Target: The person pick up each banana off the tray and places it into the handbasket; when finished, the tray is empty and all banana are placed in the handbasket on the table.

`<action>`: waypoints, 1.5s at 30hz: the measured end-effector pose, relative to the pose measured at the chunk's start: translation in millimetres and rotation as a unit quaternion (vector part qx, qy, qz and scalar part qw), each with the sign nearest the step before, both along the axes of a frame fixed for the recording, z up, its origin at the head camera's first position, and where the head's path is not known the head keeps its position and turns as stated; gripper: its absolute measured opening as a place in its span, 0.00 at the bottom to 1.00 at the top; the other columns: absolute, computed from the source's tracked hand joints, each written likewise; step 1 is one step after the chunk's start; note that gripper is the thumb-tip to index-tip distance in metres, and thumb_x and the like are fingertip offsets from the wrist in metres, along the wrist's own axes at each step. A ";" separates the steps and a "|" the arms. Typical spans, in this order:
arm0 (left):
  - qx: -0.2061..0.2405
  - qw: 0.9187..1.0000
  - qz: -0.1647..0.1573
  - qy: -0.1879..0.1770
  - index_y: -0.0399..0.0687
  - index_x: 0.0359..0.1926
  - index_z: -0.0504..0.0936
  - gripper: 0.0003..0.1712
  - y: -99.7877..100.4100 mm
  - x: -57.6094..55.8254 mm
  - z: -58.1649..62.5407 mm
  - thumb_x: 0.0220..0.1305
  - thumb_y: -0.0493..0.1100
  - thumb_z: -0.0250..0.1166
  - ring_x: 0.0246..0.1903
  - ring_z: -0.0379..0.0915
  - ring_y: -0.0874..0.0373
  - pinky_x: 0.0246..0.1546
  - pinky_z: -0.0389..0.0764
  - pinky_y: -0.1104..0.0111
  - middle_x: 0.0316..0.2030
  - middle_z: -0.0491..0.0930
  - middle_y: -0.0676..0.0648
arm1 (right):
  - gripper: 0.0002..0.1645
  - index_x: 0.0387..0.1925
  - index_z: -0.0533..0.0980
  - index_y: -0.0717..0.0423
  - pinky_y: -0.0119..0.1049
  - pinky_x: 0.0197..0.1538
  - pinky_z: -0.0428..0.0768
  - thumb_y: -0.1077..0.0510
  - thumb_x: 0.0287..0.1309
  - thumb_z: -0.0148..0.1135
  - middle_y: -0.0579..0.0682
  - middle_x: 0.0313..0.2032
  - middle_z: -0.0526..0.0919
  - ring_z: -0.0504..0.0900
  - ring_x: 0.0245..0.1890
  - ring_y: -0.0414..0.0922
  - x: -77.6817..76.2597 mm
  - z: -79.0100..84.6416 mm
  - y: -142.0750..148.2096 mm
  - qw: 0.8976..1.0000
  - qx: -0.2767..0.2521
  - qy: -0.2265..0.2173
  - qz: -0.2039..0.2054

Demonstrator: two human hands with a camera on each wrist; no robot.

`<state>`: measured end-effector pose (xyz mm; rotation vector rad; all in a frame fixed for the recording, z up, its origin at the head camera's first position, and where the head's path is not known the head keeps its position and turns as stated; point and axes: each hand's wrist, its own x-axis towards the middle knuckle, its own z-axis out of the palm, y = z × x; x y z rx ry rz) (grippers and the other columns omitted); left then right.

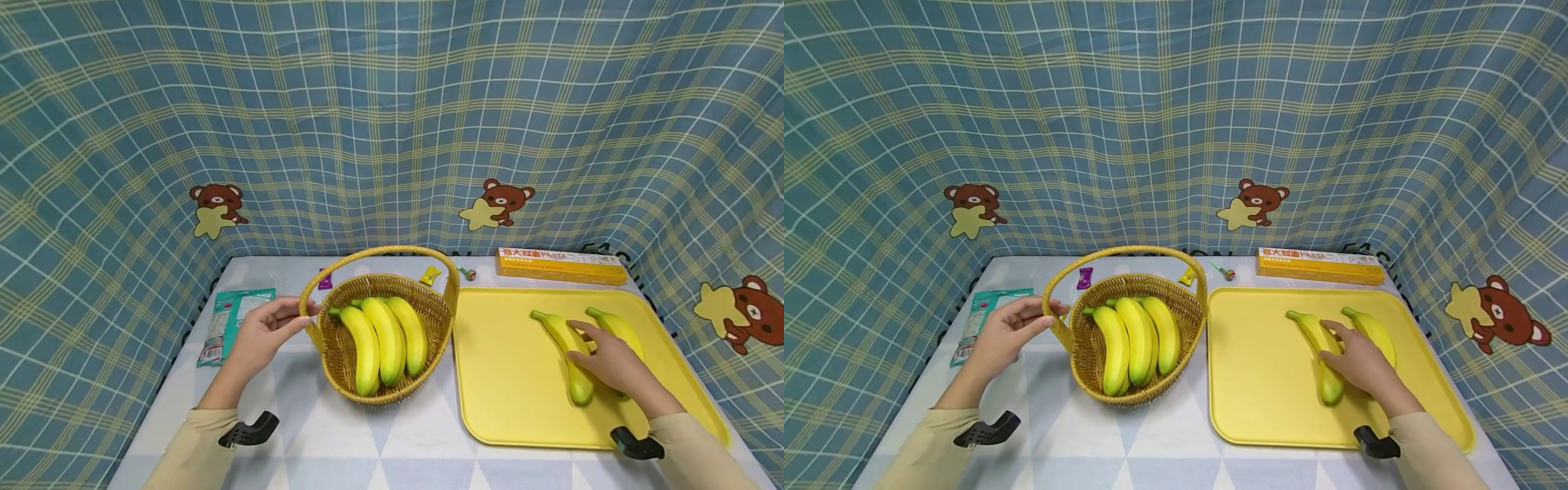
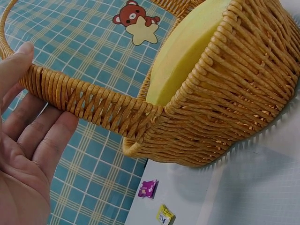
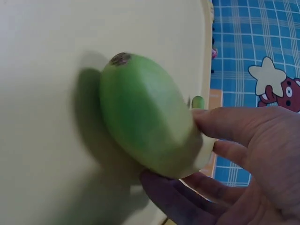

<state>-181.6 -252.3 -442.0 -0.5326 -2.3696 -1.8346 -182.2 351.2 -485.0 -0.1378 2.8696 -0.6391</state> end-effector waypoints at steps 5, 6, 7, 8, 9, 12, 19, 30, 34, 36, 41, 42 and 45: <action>0.002 1.000 0.002 -0.001 0.36 0.56 0.82 0.14 -0.4 -0.4 0.3 0.71 0.34 0.65 0.51 0.83 0.54 0.51 0.84 0.69 0.50 0.86 0.43 | 0.44 0.73 0.61 0.65 0.59 0.42 0.82 0.48 0.66 0.67 0.77 0.55 0.75 0.81 0.47 0.69 0.2 -0.8 -5.9 1.000 -0.004 0.006 0.001; 0.001 1.000 0.002 -0.001 0.36 0.56 0.82 0.14 -0.4 -0.4 0.2 0.71 0.34 0.65 0.51 0.83 0.54 0.51 0.84 0.69 0.50 0.86 0.44 | 0.43 0.73 0.61 0.65 0.60 0.43 0.82 0.49 0.66 0.67 0.77 0.55 0.75 0.81 0.47 0.69 0.5 -0.7 -6.8 1.000 -0.007 0.008 0.001; 0.001 1.000 0.002 -0.001 0.36 0.56 0.82 0.14 -0.4 -0.6 0.3 0.71 0.34 0.65 0.51 0.83 0.54 0.51 0.84 0.69 0.50 0.86 0.44 | 0.43 0.73 0.62 0.65 0.60 0.43 0.82 0.49 0.66 0.67 0.77 0.55 0.75 0.81 0.47 0.69 1.0 -0.4 -7.9 1.000 -0.010 0.009 0.002; 0.001 1.000 0.003 -0.001 0.37 0.56 0.82 0.14 -0.2 -0.7 0.3 0.71 0.35 0.65 0.51 0.83 0.54 0.51 0.84 0.69 0.50 0.86 0.44 | 0.42 0.73 0.62 0.65 0.60 0.43 0.83 0.50 0.66 0.67 0.77 0.55 0.75 0.82 0.47 0.68 1.3 -0.1 -8.8 1.000 -0.013 0.011 0.003; 0.001 1.000 0.003 -0.002 0.37 0.55 0.82 0.14 -0.1 -0.9 0.5 0.71 0.35 0.65 0.51 0.83 0.55 0.51 0.84 0.69 0.50 0.86 0.45 | 0.42 0.72 0.62 0.65 0.60 0.44 0.83 0.50 0.66 0.67 0.77 0.55 0.75 0.82 0.47 0.68 1.7 0.5 -9.7 1.000 -0.016 0.013 0.004; 0.001 1.000 0.005 -0.003 0.37 0.55 0.82 0.15 0.4 -1.1 1.3 0.70 0.35 0.66 0.50 0.83 0.57 0.51 0.84 0.69 0.50 0.86 0.46 | 0.42 0.73 0.63 0.63 0.59 0.43 0.83 0.50 0.66 0.67 0.76 0.56 0.75 0.82 0.46 0.67 3.5 3.5 -12.8 0.999 -0.027 0.018 0.010; 0.003 1.000 -0.001 -0.005 0.37 0.56 0.81 0.15 0.8 -0.6 1.4 0.71 0.35 0.65 0.50 0.83 0.58 0.51 0.84 0.69 0.50 0.86 0.46 | 0.40 0.74 0.64 0.57 0.50 0.40 0.85 0.52 0.66 0.67 0.70 0.60 0.75 0.83 0.47 0.60 13.7 23.5 -30.6 0.998 -0.050 0.032 0.032; -0.001 1.000 -0.003 0.002 0.34 0.56 0.81 0.15 1.5 0.1 3.5 0.71 0.34 0.64 0.50 0.83 0.59 0.51 0.84 0.71 0.50 0.85 0.41 | 0.35 0.72 0.70 0.50 0.35 0.32 0.80 0.54 0.65 0.69 0.59 0.62 0.78 0.84 0.46 0.51 35.3 66.7 -73.4 0.991 -0.063 0.071 0.089; -0.003 1.000 -0.002 0.003 0.35 0.56 0.81 0.14 0.8 0.2 3.4 0.71 0.34 0.64 0.50 0.83 0.55 0.51 0.84 0.71 0.50 0.85 0.41 | 0.34 0.72 0.70 0.46 0.32 0.26 0.77 0.54 0.66 0.68 0.54 0.62 0.79 0.83 0.47 0.49 38.2 76.9 -91.1 0.989 -0.082 0.068 0.102; -0.005 1.000 -0.002 0.004 0.35 0.55 0.81 0.14 0.1 0.2 2.7 0.71 0.34 0.64 0.51 0.83 0.53 0.51 0.84 0.71 0.50 0.85 0.41 | 0.33 0.72 0.70 0.45 0.32 0.27 0.77 0.52 0.67 0.67 0.53 0.62 0.79 0.82 0.47 0.48 36.8 79.5 -100.5 0.987 -0.093 0.067 0.112; -0.003 1.000 -0.002 0.003 0.35 0.56 0.81 0.15 -0.2 0.4 1.9 0.71 0.34 0.64 0.51 0.83 0.56 0.51 0.84 0.70 0.50 0.85 0.43 | 0.33 0.72 0.70 0.44 0.33 0.33 0.80 0.49 0.69 0.65 0.52 0.63 0.79 0.81 0.48 0.46 29.0 79.0 -127.0 0.984 -0.113 0.058 0.127; -0.002 1.000 -0.001 0.001 0.36 0.56 0.81 0.15 0.1 0.4 2.2 0.71 0.35 0.65 0.51 0.83 0.56 0.51 0.84 0.69 0.50 0.86 0.43 | 0.33 0.72 0.70 0.44 0.33 0.33 0.81 0.49 0.69 0.66 0.51 0.62 0.79 0.82 0.48 0.46 27.0 78.4 -133.1 0.984 -0.116 0.056 0.127; 0.000 1.000 0.001 0.000 0.36 0.56 0.81 0.15 0.9 0.4 2.7 0.71 0.35 0.65 0.51 0.83 0.55 0.51 0.84 0.69 0.50 0.86 0.44 | 0.33 0.72 0.70 0.44 0.34 0.33 0.81 0.50 0.68 0.66 0.50 0.62 0.79 0.82 0.47 0.46 20.3 77.3 -152.5 0.982 -0.127 0.055 0.126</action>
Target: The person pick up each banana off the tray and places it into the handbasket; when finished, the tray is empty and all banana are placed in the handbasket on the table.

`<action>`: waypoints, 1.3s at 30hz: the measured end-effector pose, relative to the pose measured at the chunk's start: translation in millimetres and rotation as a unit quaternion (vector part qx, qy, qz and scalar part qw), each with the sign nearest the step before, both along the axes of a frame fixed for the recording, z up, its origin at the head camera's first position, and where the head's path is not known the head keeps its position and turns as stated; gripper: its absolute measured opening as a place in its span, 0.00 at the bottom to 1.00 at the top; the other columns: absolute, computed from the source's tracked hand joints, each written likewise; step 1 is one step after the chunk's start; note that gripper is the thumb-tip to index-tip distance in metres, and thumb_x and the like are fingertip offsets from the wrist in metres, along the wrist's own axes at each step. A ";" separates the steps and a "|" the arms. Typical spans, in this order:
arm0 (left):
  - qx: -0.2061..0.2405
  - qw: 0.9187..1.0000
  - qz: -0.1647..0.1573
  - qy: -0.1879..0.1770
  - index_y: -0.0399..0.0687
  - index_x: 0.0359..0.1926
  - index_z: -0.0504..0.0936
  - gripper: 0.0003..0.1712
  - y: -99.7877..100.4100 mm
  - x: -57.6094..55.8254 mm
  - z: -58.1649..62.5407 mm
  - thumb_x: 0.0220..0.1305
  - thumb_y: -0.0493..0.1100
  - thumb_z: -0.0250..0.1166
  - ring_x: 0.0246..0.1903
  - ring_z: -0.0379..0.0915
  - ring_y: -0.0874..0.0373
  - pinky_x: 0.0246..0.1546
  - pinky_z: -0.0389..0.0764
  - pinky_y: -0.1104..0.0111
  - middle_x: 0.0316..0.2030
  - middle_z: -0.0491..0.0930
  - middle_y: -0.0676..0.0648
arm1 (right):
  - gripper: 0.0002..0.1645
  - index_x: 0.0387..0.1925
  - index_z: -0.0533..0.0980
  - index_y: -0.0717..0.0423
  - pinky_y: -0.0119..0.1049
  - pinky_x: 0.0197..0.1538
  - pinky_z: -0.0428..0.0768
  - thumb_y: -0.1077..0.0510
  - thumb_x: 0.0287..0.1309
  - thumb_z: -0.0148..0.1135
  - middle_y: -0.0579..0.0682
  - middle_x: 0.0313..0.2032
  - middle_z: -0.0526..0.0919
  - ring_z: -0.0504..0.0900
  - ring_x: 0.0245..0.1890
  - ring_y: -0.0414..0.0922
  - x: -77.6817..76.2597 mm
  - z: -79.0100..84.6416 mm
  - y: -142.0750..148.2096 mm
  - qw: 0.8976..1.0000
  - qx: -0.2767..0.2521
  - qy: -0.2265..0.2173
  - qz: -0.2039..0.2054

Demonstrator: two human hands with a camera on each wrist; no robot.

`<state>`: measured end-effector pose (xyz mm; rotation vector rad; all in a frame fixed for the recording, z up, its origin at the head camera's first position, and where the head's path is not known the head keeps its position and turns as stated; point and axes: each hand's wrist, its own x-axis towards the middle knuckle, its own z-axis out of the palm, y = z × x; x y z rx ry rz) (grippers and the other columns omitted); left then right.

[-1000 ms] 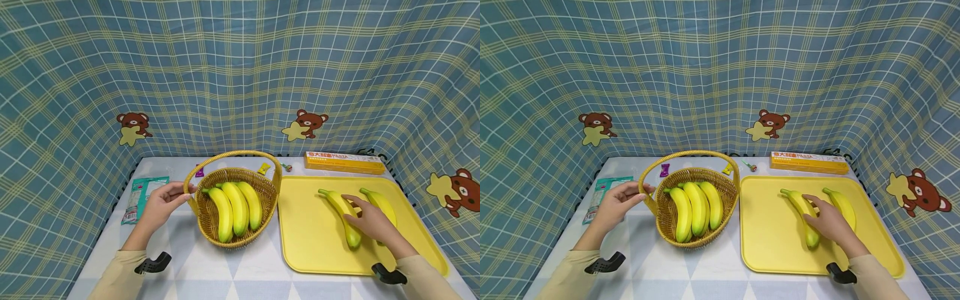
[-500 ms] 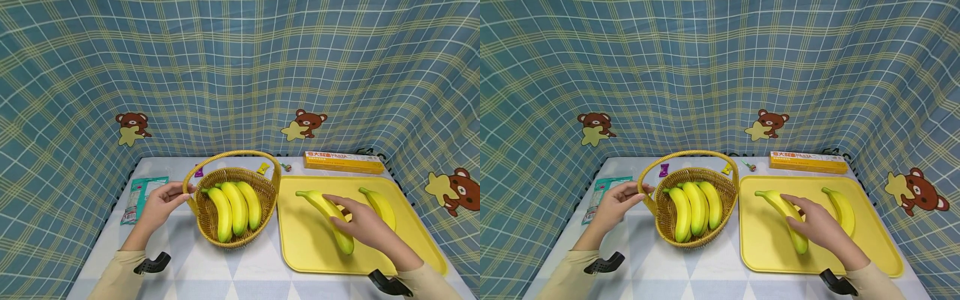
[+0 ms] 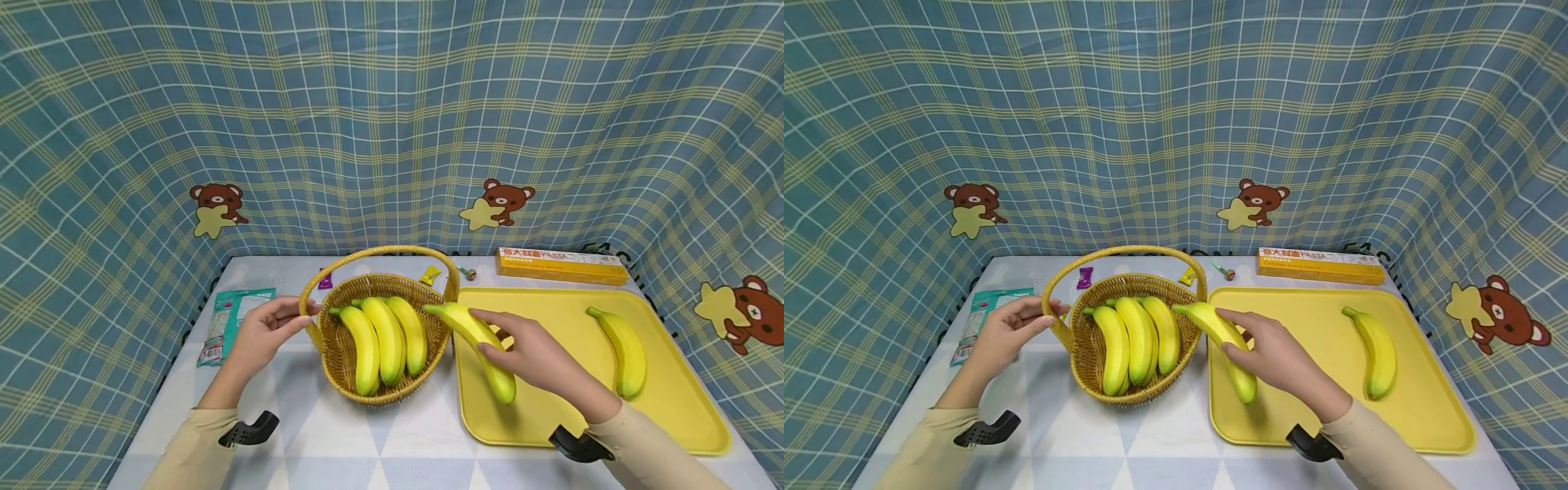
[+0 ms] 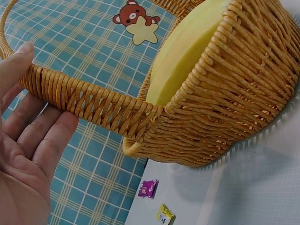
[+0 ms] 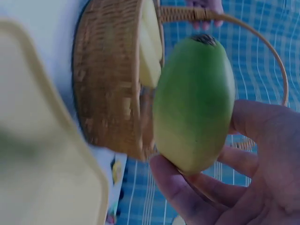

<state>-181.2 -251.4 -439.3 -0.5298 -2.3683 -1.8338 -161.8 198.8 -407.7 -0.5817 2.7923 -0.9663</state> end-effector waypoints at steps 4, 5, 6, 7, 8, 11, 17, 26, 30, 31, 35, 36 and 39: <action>0.002 1.000 0.001 0.002 0.36 0.56 0.82 0.14 -0.1 -0.7 -0.3 0.71 0.34 0.65 0.50 0.83 0.52 0.51 0.85 0.69 0.50 0.86 0.43 | 0.33 0.71 0.71 0.46 0.34 0.32 0.80 0.51 0.67 0.67 0.50 0.61 0.80 0.82 0.45 0.45 -10.9 -2.1 -25.9 1.000 -0.011 0.016 0.008; 0.002 1.000 0.001 0.001 0.36 0.56 0.82 0.14 -0.2 -0.8 -0.5 0.71 0.34 0.65 0.50 0.83 0.53 0.51 0.85 0.69 0.50 0.86 0.43 | 0.33 0.71 0.72 0.47 0.34 0.32 0.79 0.51 0.67 0.66 0.50 0.61 0.81 0.82 0.45 0.44 -13.8 -2.8 -32.1 1.000 -0.012 0.021 0.010; 0.002 1.000 0.000 0.000 0.36 0.56 0.82 0.14 -0.3 -1.0 -0.7 0.71 0.34 0.65 0.50 0.83 0.53 0.51 0.85 0.69 0.50 0.86 0.43 | 0.33 0.71 0.72 0.47 0.35 0.34 0.79 0.51 0.67 0.66 0.50 0.61 0.81 0.83 0.44 0.44 -16.6 -3.6 -38.2 1.000 -0.012 0.026 0.012; 0.003 1.000 0.000 -0.001 0.36 0.56 0.81 0.14 -0.4 -1.0 -0.9 0.71 0.34 0.65 0.51 0.83 0.53 0.51 0.84 0.69 0.50 0.86 0.43 | 0.32 0.71 0.72 0.48 0.35 0.35 0.79 0.50 0.67 0.66 0.50 0.61 0.81 0.83 0.44 0.44 -19.3 -4.6 -44.2 0.999 -0.011 0.029 0.013; 0.004 1.000 0.000 -0.002 0.36 0.56 0.81 0.15 -0.4 -1.1 -1.1 0.71 0.34 0.65 0.51 0.83 0.52 0.51 0.84 0.68 0.50 0.86 0.44 | 0.32 0.71 0.72 0.48 0.36 0.36 0.80 0.50 0.67 0.66 0.50 0.60 0.81 0.82 0.44 0.43 -21.9 -5.8 -49.8 0.999 -0.009 0.032 0.013; 0.004 1.000 0.000 -0.006 0.37 0.56 0.81 0.15 -0.2 -1.1 -1.3 0.70 0.35 0.65 0.51 0.83 0.54 0.52 0.84 0.68 0.50 0.86 0.45 | 0.33 0.71 0.72 0.49 0.36 0.36 0.78 0.49 0.67 0.65 0.48 0.50 0.86 0.80 0.37 0.41 -29.1 -9.6 -65.4 0.999 -0.003 0.037 0.008; 0.004 1.000 0.000 -0.006 0.37 0.56 0.81 0.15 -0.6 -0.6 -1.1 0.70 0.35 0.66 0.50 0.84 0.58 0.51 0.84 0.68 0.50 0.86 0.46 | 0.33 0.71 0.72 0.52 0.32 0.20 0.64 0.50 0.67 0.66 0.50 0.23 0.80 0.57 0.12 0.37 -45.1 -17.1 -91.0 0.999 0.004 0.049 -0.007; -0.001 1.000 0.004 -0.007 0.37 0.55 0.82 0.15 -0.9 -1.3 -1.4 0.70 0.35 0.66 0.50 0.84 0.57 0.51 0.85 0.68 0.50 0.86 0.46 | 0.30 0.69 0.73 0.55 0.45 0.44 0.84 0.53 0.68 0.65 0.56 0.61 0.81 0.85 0.35 0.49 -60.6 -40.0 -114.2 0.997 0.032 0.069 -0.007; -0.001 1.000 0.003 -0.006 0.37 0.55 0.82 0.14 -0.1 -1.9 -1.8 0.70 0.35 0.66 0.50 0.84 0.54 0.51 0.85 0.68 0.50 0.86 0.46 | 0.31 0.70 0.72 0.54 0.50 0.65 0.77 0.52 0.69 0.64 0.55 0.64 0.78 0.77 0.63 0.54 -62.6 -49.1 -117.9 0.998 0.039 0.049 -0.005; -0.001 1.000 0.003 -0.005 0.37 0.55 0.82 0.14 -0.5 -1.8 -2.0 0.70 0.35 0.65 0.50 0.84 0.54 0.51 0.85 0.68 0.50 0.86 0.46 | 0.31 0.70 0.71 0.54 0.51 0.66 0.75 0.51 0.70 0.63 0.55 0.65 0.78 0.76 0.65 0.55 -62.8 -50.5 -119.1 0.998 0.038 0.046 -0.001; -0.002 1.000 0.001 -0.002 0.37 0.55 0.82 0.14 -0.6 -2.0 -2.9 0.71 0.34 0.65 0.50 0.84 0.58 0.50 0.85 0.69 0.50 0.86 0.46 | 0.31 0.71 0.71 0.54 0.50 0.68 0.74 0.51 0.71 0.63 0.55 0.65 0.78 0.75 0.66 0.54 -61.8 -53.0 -120.2 0.998 0.032 0.051 0.011; -0.001 1.000 0.001 -0.001 0.37 0.55 0.82 0.14 -0.6 -2.1 -3.0 0.71 0.34 0.65 0.49 0.83 0.58 0.50 0.85 0.69 0.50 0.86 0.46 | 0.31 0.71 0.71 0.54 0.50 0.68 0.74 0.50 0.71 0.62 0.54 0.65 0.78 0.75 0.65 0.54 -61.2 -52.9 -119.8 0.998 0.030 0.053 0.014; 0.001 1.000 0.000 -0.001 0.36 0.55 0.82 0.14 -0.5 -2.1 -3.5 0.71 0.33 0.65 0.49 0.83 0.58 0.50 0.85 0.69 0.50 0.86 0.46 | 0.30 0.70 0.72 0.53 0.50 0.66 0.76 0.51 0.71 0.62 0.54 0.64 0.78 0.76 0.65 0.53 -59.4 -52.2 -117.1 0.998 0.024 0.057 0.017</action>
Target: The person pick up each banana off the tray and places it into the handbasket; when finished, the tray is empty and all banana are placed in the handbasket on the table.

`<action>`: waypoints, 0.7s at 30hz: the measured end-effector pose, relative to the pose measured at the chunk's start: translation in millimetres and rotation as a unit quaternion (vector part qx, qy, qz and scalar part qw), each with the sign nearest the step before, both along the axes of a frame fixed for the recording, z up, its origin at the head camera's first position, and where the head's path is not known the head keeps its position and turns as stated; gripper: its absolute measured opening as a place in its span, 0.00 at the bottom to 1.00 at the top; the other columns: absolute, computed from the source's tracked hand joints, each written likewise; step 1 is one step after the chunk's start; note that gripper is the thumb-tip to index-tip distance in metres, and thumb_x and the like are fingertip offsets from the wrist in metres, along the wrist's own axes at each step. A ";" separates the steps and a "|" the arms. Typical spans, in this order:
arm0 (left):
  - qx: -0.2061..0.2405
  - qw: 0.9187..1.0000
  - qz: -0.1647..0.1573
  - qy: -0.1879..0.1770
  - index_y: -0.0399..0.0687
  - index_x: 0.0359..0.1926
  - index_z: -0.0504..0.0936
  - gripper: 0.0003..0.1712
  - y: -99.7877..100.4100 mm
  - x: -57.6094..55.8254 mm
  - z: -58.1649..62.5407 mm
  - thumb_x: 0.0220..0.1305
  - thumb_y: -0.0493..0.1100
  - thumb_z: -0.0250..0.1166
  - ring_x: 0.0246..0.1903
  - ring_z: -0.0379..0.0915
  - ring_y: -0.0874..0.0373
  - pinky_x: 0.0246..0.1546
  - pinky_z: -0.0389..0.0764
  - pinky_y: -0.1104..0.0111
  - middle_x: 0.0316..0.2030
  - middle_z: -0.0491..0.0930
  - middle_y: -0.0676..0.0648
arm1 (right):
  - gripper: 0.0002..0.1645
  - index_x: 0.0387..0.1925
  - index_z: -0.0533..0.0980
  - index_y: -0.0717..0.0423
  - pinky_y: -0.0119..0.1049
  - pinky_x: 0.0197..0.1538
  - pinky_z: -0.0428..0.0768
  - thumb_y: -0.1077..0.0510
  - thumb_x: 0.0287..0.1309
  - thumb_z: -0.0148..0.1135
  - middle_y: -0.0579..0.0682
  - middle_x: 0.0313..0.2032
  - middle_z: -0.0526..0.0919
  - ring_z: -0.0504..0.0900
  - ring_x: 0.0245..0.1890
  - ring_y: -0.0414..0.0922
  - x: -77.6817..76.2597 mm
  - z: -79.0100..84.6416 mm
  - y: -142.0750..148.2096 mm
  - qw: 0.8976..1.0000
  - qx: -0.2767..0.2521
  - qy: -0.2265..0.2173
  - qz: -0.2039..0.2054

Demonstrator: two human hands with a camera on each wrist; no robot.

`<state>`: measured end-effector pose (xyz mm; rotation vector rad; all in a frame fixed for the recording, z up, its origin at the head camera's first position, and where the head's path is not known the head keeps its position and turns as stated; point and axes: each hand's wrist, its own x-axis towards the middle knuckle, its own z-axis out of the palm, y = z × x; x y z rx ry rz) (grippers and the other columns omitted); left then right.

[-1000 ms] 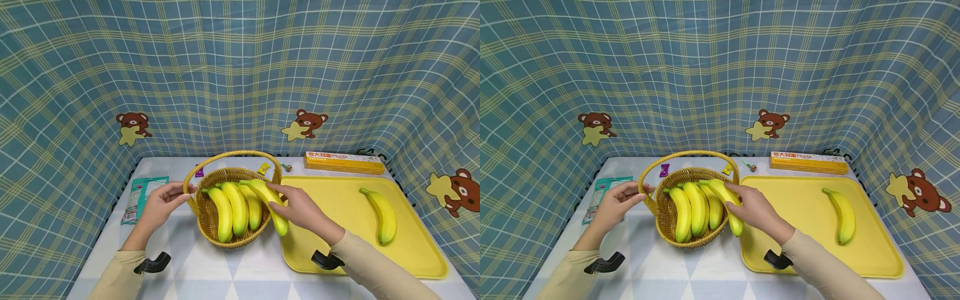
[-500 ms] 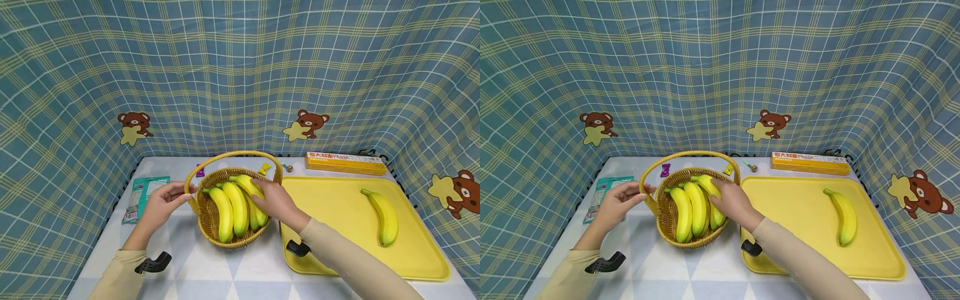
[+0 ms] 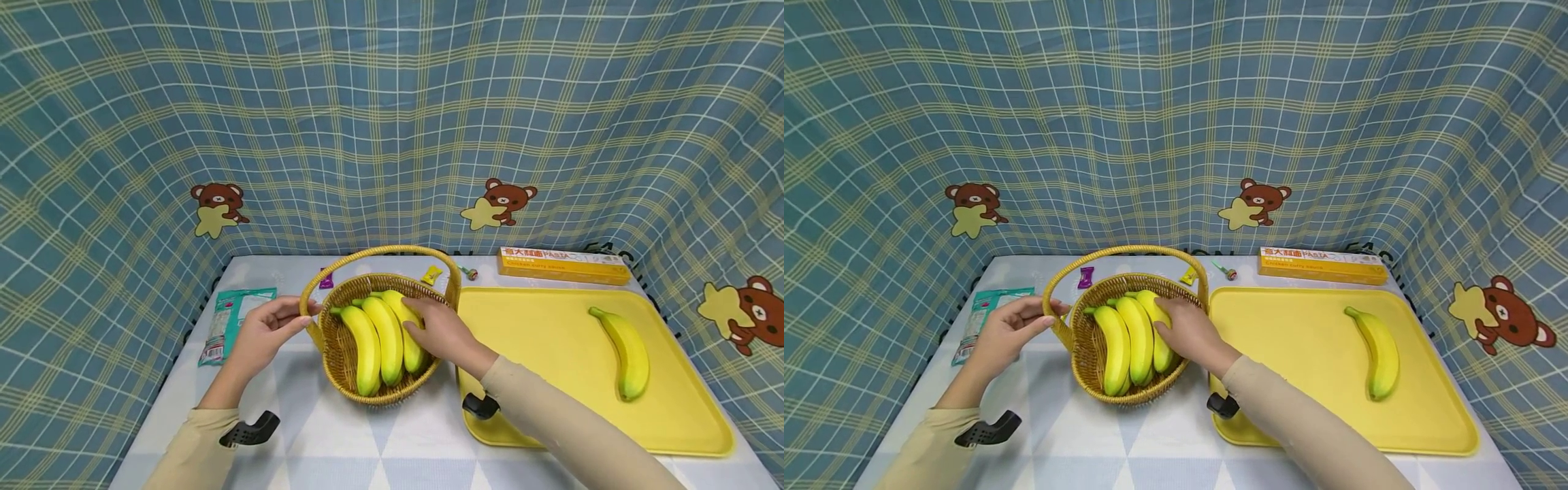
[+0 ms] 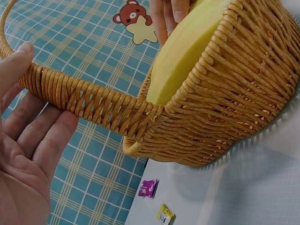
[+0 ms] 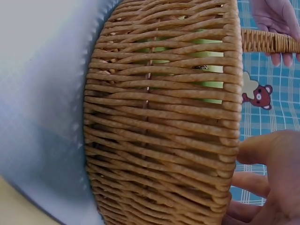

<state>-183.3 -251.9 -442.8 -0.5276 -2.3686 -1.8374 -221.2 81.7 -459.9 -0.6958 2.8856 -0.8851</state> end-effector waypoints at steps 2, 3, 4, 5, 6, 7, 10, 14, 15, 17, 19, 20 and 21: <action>0.000 1.000 0.000 -0.001 0.36 0.55 0.82 0.14 -0.2 0.2 0.3 0.71 0.34 0.65 0.49 0.83 0.58 0.50 0.85 0.69 0.50 0.86 0.47 | 0.30 0.70 0.72 0.52 0.51 0.65 0.77 0.50 0.71 0.62 0.54 0.64 0.78 0.76 0.64 0.53 1.8 1.3 2.3 1.000 -0.003 0.002 -0.001; 0.000 1.000 0.000 -0.002 0.36 0.55 0.82 0.14 -0.4 0.2 0.5 0.71 0.34 0.65 0.49 0.83 0.58 0.50 0.85 0.69 0.50 0.86 0.47 | 0.29 0.70 0.72 0.51 0.51 0.64 0.77 0.50 0.71 0.62 0.54 0.64 0.78 0.77 0.64 0.53 3.1 2.0 3.9 1.000 -0.005 0.005 -0.002; 0.000 1.000 0.000 -0.003 0.37 0.55 0.82 0.14 -0.4 0.2 0.8 0.71 0.34 0.65 0.50 0.83 0.58 0.50 0.85 0.69 0.50 0.86 0.47 | 0.29 0.70 0.73 0.51 0.51 0.64 0.78 0.50 0.71 0.62 0.54 0.64 0.78 0.77 0.64 0.53 4.5 2.7 5.5 1.000 -0.006 0.009 -0.003; 0.000 1.000 0.001 -0.004 0.37 0.55 0.82 0.14 -0.5 0.3 1.0 0.71 0.34 0.65 0.50 0.83 0.58 0.50 0.85 0.69 0.50 0.86 0.47 | 0.29 0.70 0.73 0.50 0.52 0.64 0.78 0.50 0.71 0.62 0.54 0.64 0.78 0.77 0.64 0.53 6.0 3.4 7.3 1.000 -0.006 0.015 -0.003; 0.000 1.000 0.001 -0.004 0.37 0.55 0.82 0.14 -0.6 0.4 1.3 0.71 0.34 0.65 0.50 0.83 0.58 0.50 0.85 0.69 0.50 0.86 0.47 | 0.28 0.69 0.73 0.49 0.52 0.63 0.78 0.50 0.71 0.62 0.54 0.64 0.78 0.76 0.64 0.53 7.6 4.6 9.4 1.000 -0.008 0.021 -0.003; 0.000 1.000 0.002 -0.005 0.37 0.55 0.82 0.14 -0.5 0.3 1.3 0.71 0.34 0.65 0.50 0.83 0.58 0.50 0.85 0.69 0.50 0.86 0.46 | 0.28 0.69 0.74 0.49 0.52 0.63 0.78 0.50 0.71 0.62 0.54 0.64 0.78 0.76 0.65 0.53 9.7 6.0 12.0 1.000 -0.012 0.026 -0.003; -0.001 1.000 0.003 -0.005 0.37 0.55 0.82 0.14 -0.4 0.0 1.3 0.71 0.34 0.65 0.50 0.83 0.59 0.51 0.85 0.69 0.50 0.86 0.46 | 0.26 0.68 0.75 0.47 0.53 0.64 0.77 0.51 0.71 0.62 0.51 0.64 0.78 0.75 0.66 0.53 16.3 10.2 22.0 0.999 -0.029 0.041 0.000; -0.003 1.000 0.000 -0.004 0.37 0.56 0.82 0.15 -0.4 -0.3 1.0 0.71 0.34 0.65 0.49 0.84 0.58 0.50 0.85 0.69 0.50 0.86 0.45 | 0.23 0.66 0.77 0.46 0.51 0.59 0.81 0.52 0.71 0.62 0.48 0.62 0.80 0.80 0.59 0.50 25.8 15.3 40.0 0.997 -0.059 0.043 0.005; -0.003 1.000 0.000 -0.004 0.37 0.56 0.82 0.15 -0.4 -0.4 0.9 0.71 0.34 0.65 0.49 0.84 0.58 0.50 0.85 0.69 0.50 0.86 0.45 | 0.23 0.65 0.77 0.46 0.51 0.57 0.82 0.53 0.71 0.62 0.47 0.62 0.80 0.81 0.57 0.50 28.0 15.9 45.1 0.997 -0.065 0.042 0.005; -0.004 1.000 -0.002 -0.004 0.37 0.57 0.81 0.15 -0.2 -0.3 0.9 0.71 0.34 0.64 0.49 0.84 0.58 0.50 0.85 0.69 0.50 0.86 0.45 | 0.23 0.65 0.77 0.45 0.50 0.52 0.84 0.54 0.71 0.62 0.47 0.61 0.80 0.83 0.53 0.49 32.0 16.5 55.8 0.997 -0.072 0.038 0.003; -0.003 1.000 -0.001 -0.004 0.37 0.56 0.82 0.15 -0.1 -0.1 1.0 0.71 0.34 0.64 0.49 0.84 0.58 0.50 0.85 0.69 0.50 0.86 0.45 | 0.23 0.65 0.77 0.45 0.50 0.50 0.85 0.54 0.71 0.62 0.47 0.60 0.81 0.83 0.52 0.49 35.2 16.0 66.9 0.997 -0.071 0.034 -0.003; -0.004 1.000 -0.001 -0.003 0.37 0.56 0.82 0.15 0.0 0.0 1.2 0.71 0.34 0.64 0.49 0.84 0.58 0.50 0.85 0.69 0.50 0.86 0.45 | 0.23 0.65 0.77 0.46 0.50 0.50 0.85 0.55 0.71 0.62 0.48 0.60 0.81 0.83 0.52 0.50 36.7 15.1 72.6 0.997 -0.068 0.034 -0.006; -0.004 1.000 -0.001 -0.003 0.37 0.56 0.82 0.14 0.2 0.1 1.4 0.71 0.34 0.64 0.49 0.84 0.58 0.50 0.85 0.69 0.50 0.86 0.45 | 0.23 0.66 0.77 0.46 0.49 0.50 0.85 0.54 0.71 0.62 0.48 0.60 0.81 0.83 0.52 0.50 38.2 14.9 78.7 0.997 -0.063 0.033 -0.012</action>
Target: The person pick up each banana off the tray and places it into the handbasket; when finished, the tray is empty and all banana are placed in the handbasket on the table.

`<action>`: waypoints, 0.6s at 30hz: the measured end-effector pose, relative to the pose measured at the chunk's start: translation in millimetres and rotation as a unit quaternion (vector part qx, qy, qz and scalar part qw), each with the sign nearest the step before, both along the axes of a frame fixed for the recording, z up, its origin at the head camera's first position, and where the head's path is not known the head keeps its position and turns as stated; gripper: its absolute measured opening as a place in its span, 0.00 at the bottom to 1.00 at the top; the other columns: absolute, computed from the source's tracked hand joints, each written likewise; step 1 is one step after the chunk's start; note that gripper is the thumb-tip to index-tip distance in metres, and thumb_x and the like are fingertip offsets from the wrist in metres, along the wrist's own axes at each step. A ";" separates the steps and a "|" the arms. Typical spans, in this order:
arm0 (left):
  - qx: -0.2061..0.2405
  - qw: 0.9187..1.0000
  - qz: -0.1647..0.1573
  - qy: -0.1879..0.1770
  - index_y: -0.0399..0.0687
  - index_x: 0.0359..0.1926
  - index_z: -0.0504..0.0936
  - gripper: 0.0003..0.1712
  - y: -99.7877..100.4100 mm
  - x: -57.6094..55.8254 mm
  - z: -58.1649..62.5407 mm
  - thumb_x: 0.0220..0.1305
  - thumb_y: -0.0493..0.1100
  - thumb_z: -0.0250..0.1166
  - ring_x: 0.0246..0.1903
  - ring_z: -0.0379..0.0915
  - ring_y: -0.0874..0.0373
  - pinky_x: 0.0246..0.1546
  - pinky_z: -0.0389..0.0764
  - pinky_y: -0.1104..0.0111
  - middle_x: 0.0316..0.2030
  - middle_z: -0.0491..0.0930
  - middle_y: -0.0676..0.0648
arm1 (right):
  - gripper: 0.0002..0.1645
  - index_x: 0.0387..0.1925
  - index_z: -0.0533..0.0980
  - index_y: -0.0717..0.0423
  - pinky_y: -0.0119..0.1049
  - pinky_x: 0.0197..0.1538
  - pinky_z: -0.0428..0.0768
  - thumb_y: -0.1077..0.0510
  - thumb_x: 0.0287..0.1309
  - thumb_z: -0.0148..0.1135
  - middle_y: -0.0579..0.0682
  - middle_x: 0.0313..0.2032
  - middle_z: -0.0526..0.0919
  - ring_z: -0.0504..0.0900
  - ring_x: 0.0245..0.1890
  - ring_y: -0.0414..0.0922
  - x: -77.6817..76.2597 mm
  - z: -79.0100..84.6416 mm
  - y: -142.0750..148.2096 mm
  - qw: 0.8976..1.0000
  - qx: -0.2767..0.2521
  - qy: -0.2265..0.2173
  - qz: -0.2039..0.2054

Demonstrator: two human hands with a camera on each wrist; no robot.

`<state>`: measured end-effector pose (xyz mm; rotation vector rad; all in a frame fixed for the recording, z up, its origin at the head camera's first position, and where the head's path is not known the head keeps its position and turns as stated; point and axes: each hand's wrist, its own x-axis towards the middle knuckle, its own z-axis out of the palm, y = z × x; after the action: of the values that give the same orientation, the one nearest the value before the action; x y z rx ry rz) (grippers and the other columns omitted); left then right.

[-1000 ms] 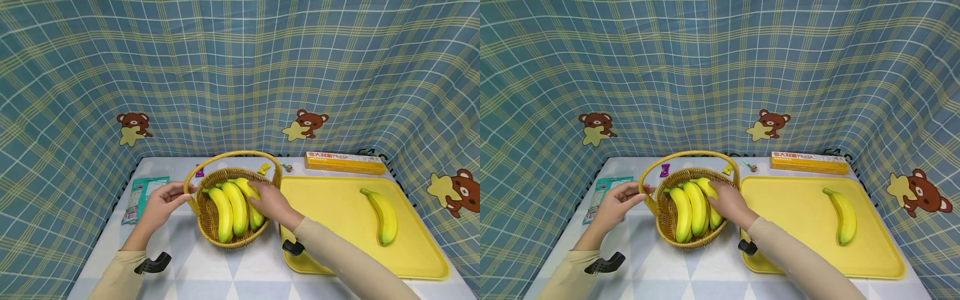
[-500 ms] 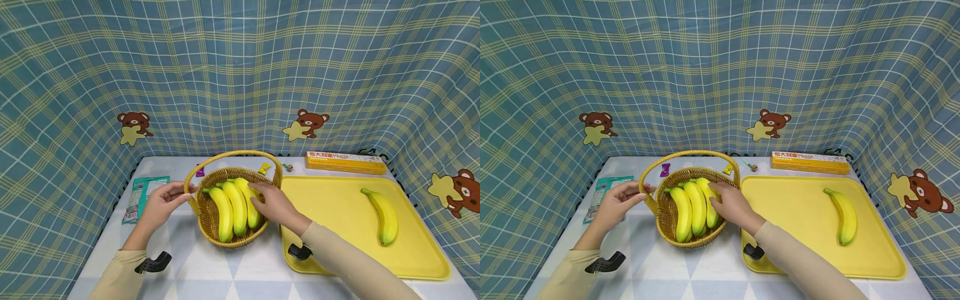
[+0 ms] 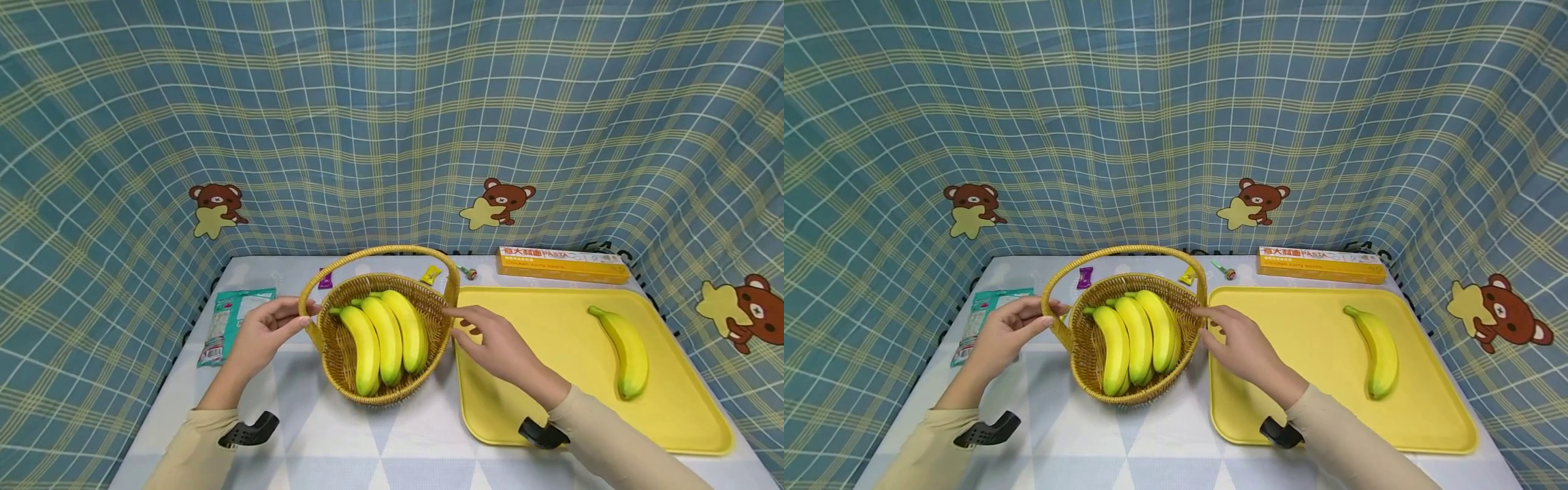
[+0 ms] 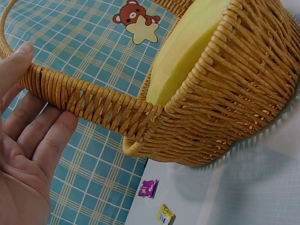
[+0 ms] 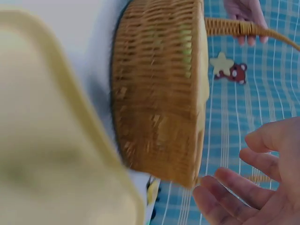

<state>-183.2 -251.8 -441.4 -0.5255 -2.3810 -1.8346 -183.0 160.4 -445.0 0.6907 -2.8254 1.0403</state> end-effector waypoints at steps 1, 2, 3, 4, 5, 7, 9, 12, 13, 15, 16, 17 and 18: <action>0.001 1.000 0.000 0.000 0.37 0.56 0.82 0.14 0.0 0.2 0.0 0.71 0.34 0.64 0.49 0.84 0.58 0.50 0.85 0.69 0.50 0.86 0.45 | 0.23 0.66 0.77 0.47 0.49 0.50 0.85 0.54 0.71 0.62 0.48 0.60 0.81 0.83 0.52 0.50 1.4 -0.7 6.1 1.000 0.005 -0.001 -0.006; 0.001 1.000 0.001 0.000 0.37 0.56 0.82 0.14 0.0 0.5 0.1 0.71 0.34 0.64 0.49 0.84 0.58 0.50 0.85 0.69 0.50 0.86 0.45 | 0.24 0.66 0.76 0.47 0.49 0.50 0.85 0.54 0.71 0.62 0.49 0.60 0.81 0.83 0.52 0.50 2.5 -1.7 12.3 1.000 0.011 -0.002 -0.012; 0.001 1.000 0.002 0.000 0.37 0.56 0.82 0.14 0.0 0.7 0.2 0.71 0.34 0.64 0.49 0.84 0.59 0.50 0.85 0.69 0.50 0.86 0.45 | 0.24 0.66 0.76 0.47 0.49 0.50 0.85 0.54 0.71 0.62 0.49 0.60 0.81 0.83 0.52 0.50 3.8 -2.6 19.0 1.000 0.019 -0.003 -0.019; 0.001 1.000 0.002 0.000 0.37 0.56 0.81 0.15 0.2 0.8 0.3 0.71 0.34 0.64 0.49 0.84 0.59 0.50 0.85 0.69 0.50 0.86 0.44 | 0.24 0.67 0.76 0.48 0.50 0.50 0.85 0.54 0.71 0.62 0.50 0.60 0.81 0.83 0.52 0.50 5.0 -3.5 26.0 0.999 0.026 -0.004 -0.027; 0.001 1.000 0.001 0.000 0.37 0.56 0.81 0.15 0.4 0.9 0.3 0.71 0.34 0.64 0.49 0.84 0.59 0.50 0.85 0.69 0.50 0.86 0.44 | 0.25 0.67 0.76 0.48 0.50 0.50 0.85 0.54 0.71 0.62 0.50 0.60 0.81 0.83 0.52 0.50 6.0 -4.5 33.3 0.999 0.033 -0.004 -0.035; 0.001 1.000 0.000 0.000 0.37 0.56 0.81 0.15 0.7 0.9 0.3 0.71 0.35 0.65 0.49 0.84 0.58 0.50 0.85 0.69 0.50 0.86 0.44 | 0.25 0.67 0.75 0.49 0.52 0.50 0.85 0.55 0.71 0.62 0.52 0.60 0.81 0.83 0.52 0.51 7.3 -6.1 48.8 0.998 0.044 -0.005 -0.052; 0.002 1.000 0.000 0.000 0.37 0.56 0.81 0.15 0.8 0.9 0.3 0.71 0.35 0.65 0.49 0.84 0.58 0.50 0.85 0.69 0.50 0.86 0.44 | 0.25 0.68 0.75 0.51 0.54 0.51 0.84 0.55 0.72 0.62 0.54 0.60 0.80 0.82 0.52 0.53 8.1 -7.7 65.8 0.996 0.055 -0.005 -0.068; 0.003 1.000 0.000 -0.001 0.37 0.56 0.81 0.15 0.7 1.1 0.3 0.71 0.35 0.64 0.49 0.84 0.58 0.50 0.85 0.69 0.50 0.86 0.44 | 0.25 0.68 0.74 0.54 0.55 0.50 0.84 0.55 0.73 0.60 0.59 0.60 0.79 0.82 0.52 0.56 8.1 -10.0 93.4 0.994 0.060 -0.012 -0.090; 0.003 1.000 0.001 -0.001 0.37 0.56 0.81 0.15 0.6 1.3 0.3 0.71 0.35 0.64 0.49 0.84 0.58 0.51 0.85 0.69 0.50 0.86 0.44 | 0.25 0.68 0.74 0.55 0.55 0.50 0.85 0.55 0.73 0.60 0.60 0.60 0.79 0.82 0.52 0.57 8.0 -11.6 103.1 0.994 0.059 -0.010 -0.095; 0.002 1.000 0.001 -0.003 0.37 0.57 0.81 0.15 0.4 1.5 0.3 0.71 0.35 0.64 0.50 0.83 0.58 0.51 0.84 0.70 0.50 0.86 0.44 | 0.25 0.68 0.73 0.58 0.56 0.50 0.85 0.55 0.74 0.59 0.63 0.60 0.78 0.82 0.52 0.59 7.6 -14.9 123.3 0.993 0.052 -0.016 -0.101; 0.002 1.000 0.002 -0.004 0.37 0.57 0.81 0.15 0.2 1.6 0.4 0.71 0.35 0.65 0.50 0.84 0.57 0.51 0.84 0.70 0.50 0.86 0.44 | 0.26 0.68 0.73 0.58 0.56 0.49 0.85 0.55 0.74 0.59 0.64 0.59 0.78 0.82 0.52 0.60 7.5 -17.0 133.4 0.993 0.050 -0.016 -0.105; 0.002 1.000 0.002 -0.005 0.37 0.57 0.81 0.15 0.1 1.7 0.4 0.71 0.35 0.65 0.50 0.83 0.57 0.51 0.84 0.70 0.51 0.85 0.44 | 0.26 0.68 0.72 0.59 0.57 0.49 0.85 0.55 0.74 0.59 0.65 0.59 0.78 0.81 0.52 0.60 7.4 -19.7 143.4 0.993 0.048 -0.014 -0.109; 0.002 1.000 0.003 -0.005 0.37 0.57 0.81 0.15 0.0 1.7 0.3 0.71 0.35 0.65 0.50 0.83 0.57 0.51 0.84 0.70 0.51 0.85 0.44 | 0.26 0.68 0.72 0.60 0.57 0.48 0.85 0.55 0.74 0.59 0.66 0.59 0.78 0.81 0.52 0.62 7.7 -21.6 153.0 0.992 0.047 -0.013 -0.113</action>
<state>-181.5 -251.8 -441.1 -0.5102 -2.3819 -1.8436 -175.3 313.3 -466.6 0.3545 -2.9030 0.8913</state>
